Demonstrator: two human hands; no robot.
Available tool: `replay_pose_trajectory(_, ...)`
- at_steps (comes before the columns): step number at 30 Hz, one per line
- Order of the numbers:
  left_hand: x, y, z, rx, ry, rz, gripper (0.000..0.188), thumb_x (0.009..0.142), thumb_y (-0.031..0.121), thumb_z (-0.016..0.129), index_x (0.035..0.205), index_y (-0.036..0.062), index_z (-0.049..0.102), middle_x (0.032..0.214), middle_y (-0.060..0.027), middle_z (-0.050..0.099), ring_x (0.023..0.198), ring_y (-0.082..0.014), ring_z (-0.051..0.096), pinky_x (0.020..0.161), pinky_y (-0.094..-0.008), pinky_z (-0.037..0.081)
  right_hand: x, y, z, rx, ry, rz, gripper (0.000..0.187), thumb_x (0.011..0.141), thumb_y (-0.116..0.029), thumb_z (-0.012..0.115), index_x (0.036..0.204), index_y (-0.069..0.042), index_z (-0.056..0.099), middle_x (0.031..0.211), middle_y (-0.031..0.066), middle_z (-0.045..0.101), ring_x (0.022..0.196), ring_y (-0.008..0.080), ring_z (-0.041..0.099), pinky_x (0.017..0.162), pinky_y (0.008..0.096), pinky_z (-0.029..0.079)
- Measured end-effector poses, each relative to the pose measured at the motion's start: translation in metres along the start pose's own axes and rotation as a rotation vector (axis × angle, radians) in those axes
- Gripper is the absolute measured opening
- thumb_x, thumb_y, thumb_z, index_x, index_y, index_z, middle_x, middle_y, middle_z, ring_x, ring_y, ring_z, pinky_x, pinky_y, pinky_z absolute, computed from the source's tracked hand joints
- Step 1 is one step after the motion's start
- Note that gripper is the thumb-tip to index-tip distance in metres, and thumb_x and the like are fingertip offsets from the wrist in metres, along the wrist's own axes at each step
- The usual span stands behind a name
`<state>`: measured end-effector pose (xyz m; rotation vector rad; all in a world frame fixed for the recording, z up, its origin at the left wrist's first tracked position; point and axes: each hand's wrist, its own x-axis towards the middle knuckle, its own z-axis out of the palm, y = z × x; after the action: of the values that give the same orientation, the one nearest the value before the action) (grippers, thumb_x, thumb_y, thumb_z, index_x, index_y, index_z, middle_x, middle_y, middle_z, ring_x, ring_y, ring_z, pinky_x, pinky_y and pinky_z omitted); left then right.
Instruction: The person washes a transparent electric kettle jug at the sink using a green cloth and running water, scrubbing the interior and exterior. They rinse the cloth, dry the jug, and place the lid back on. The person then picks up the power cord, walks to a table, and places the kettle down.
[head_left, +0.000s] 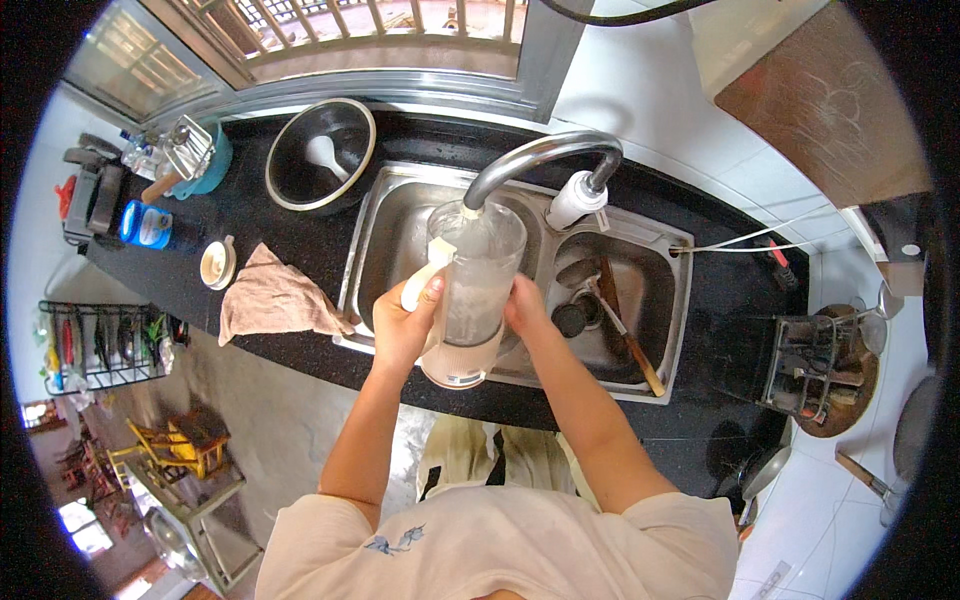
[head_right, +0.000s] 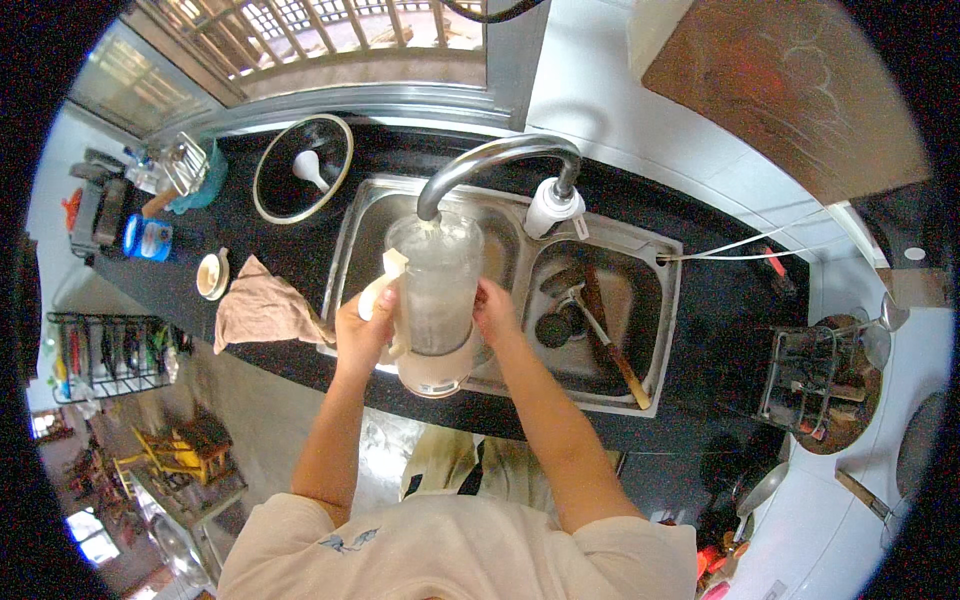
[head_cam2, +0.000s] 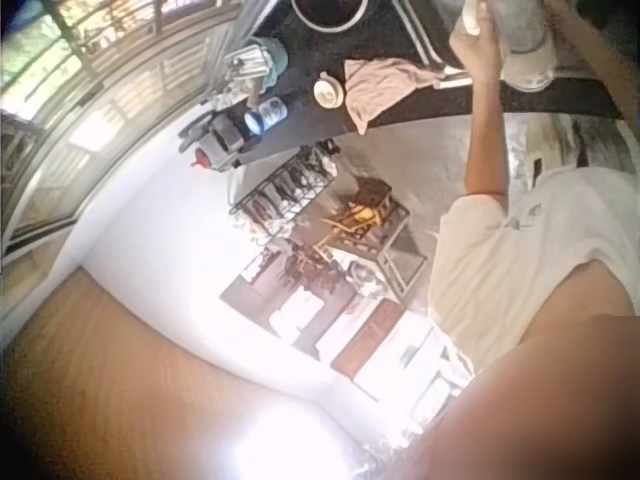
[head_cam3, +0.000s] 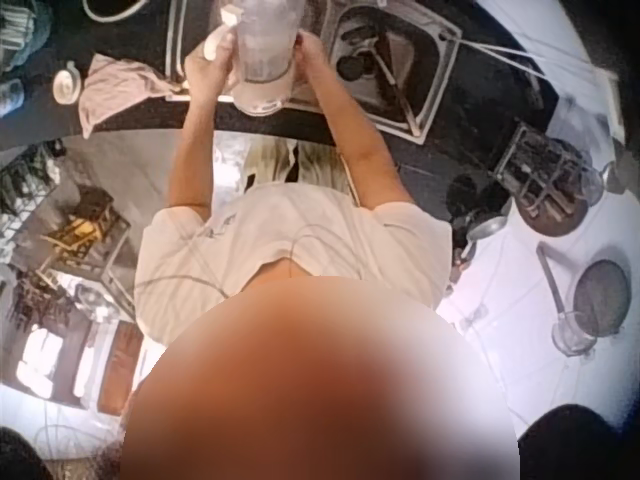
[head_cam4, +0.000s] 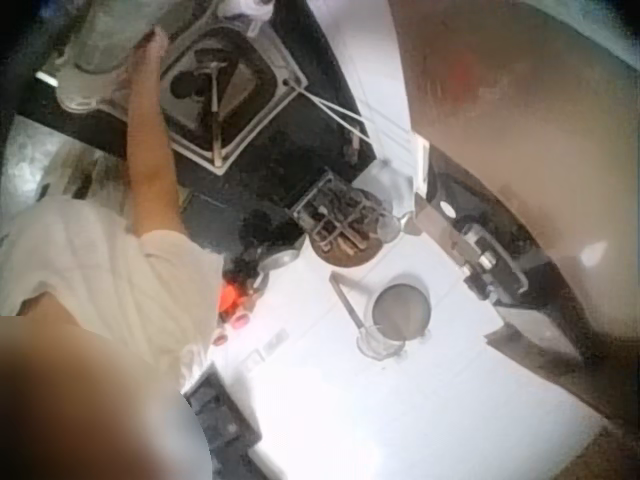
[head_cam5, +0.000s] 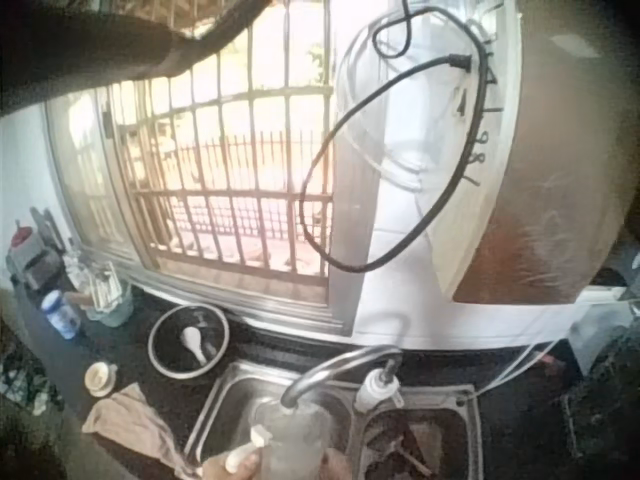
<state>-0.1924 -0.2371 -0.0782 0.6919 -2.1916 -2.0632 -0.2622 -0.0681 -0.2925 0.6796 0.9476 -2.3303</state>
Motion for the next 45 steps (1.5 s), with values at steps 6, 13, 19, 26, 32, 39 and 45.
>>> replay_pose_trajectory(6,-0.005,-0.008,0.017,0.001,0.051,0.082,0.03,0.088,0.028,0.067,0.079,0.0001,0.064,0.058,0.0056,0.048,0.053,-0.0022,0.04,0.046,-0.0214,0.032,0.052,-0.119,-0.072,0.516,0.438,-0.385,0.008,0.086,-0.009,0.049,0.087,-0.001,0.05,0.082,0.0122,0.056,0.071,0.0238,0.055,0.069,0.0358,0.051)
replay_pose_trajectory(13,-0.009,0.001,0.018,0.043,0.046,0.083,0.033,0.088,0.031,0.068,0.081,-0.0013,0.064,0.059,0.0053,0.048,0.055,-0.0032,0.041,0.048,-0.0225,0.035,0.017,-0.169,-0.044,0.573,0.316,-0.419,0.052,0.09,-0.032,0.046,0.122,0.009,0.042,0.116,0.0152,0.048,0.111,0.0264,0.049,0.095,0.0379,0.041)
replay_pose_trajectory(19,-0.011,0.003,0.019,0.158,0.066,0.118,0.034,0.088,0.032,0.067,0.082,-0.0022,0.066,0.06,0.0042,0.052,0.057,-0.0042,0.044,0.051,-0.0232,0.038,-0.043,-0.18,0.002,0.43,0.252,-0.43,0.061,0.092,-0.04,0.047,0.136,0.001,0.036,0.14,0.012,0.035,0.13,0.0255,0.035,0.105,0.0384,0.031)
replay_pose_trajectory(26,-0.033,0.011,-0.011,0.106,0.092,0.142,0.033,0.09,0.031,0.064,0.087,-0.0016,0.066,0.066,0.0042,0.056,0.061,-0.0034,0.047,0.054,-0.0211,0.039,-0.107,-0.101,-0.058,0.035,0.198,-0.477,0.05,0.094,-0.032,0.053,0.134,-0.006,0.042,0.125,0.0093,0.049,0.116,0.0221,0.046,0.099,0.0387,0.037)
replay_pose_trajectory(32,-0.065,0.011,-0.056,-0.061,0.022,0.237,0.031,0.092,0.029,0.062,0.071,0.0053,0.057,0.058,0.0055,0.048,0.049,-0.0032,0.04,0.044,-0.0209,0.03,-0.23,-0.014,-0.091,-0.085,0.411,-0.572,0.033,0.092,-0.026,0.058,0.118,-0.006,0.053,0.109,0.0064,0.055,0.089,0.0175,0.058,0.076,0.0331,0.049)
replay_pose_trajectory(39,-0.09,-0.045,-0.069,-0.127,-0.071,0.248,0.023,0.092,0.025,0.061,0.086,0.0031,0.062,0.071,0.0026,0.054,0.059,-0.0074,0.048,0.053,-0.0216,0.04,-0.327,0.097,-0.185,-0.53,1.203,-0.983,0.021,0.088,-0.019,0.06,0.106,-0.007,0.058,0.095,0.0052,0.058,0.089,0.0156,0.056,0.082,0.0302,0.045)
replay_pose_trajectory(45,-0.129,-0.036,-0.055,0.063,-0.071,0.442,0.048,0.089,0.043,0.061,0.066,0.0016,0.057,0.057,-0.0006,0.05,0.055,-0.0114,0.046,0.052,-0.0265,0.038,-0.497,0.185,-0.261,-0.815,2.378,-0.323,0.038,0.069,-0.013,0.067,0.105,-0.025,0.06,0.129,0.0033,0.042,0.12,0.0298,0.038,0.094,0.0535,0.035)
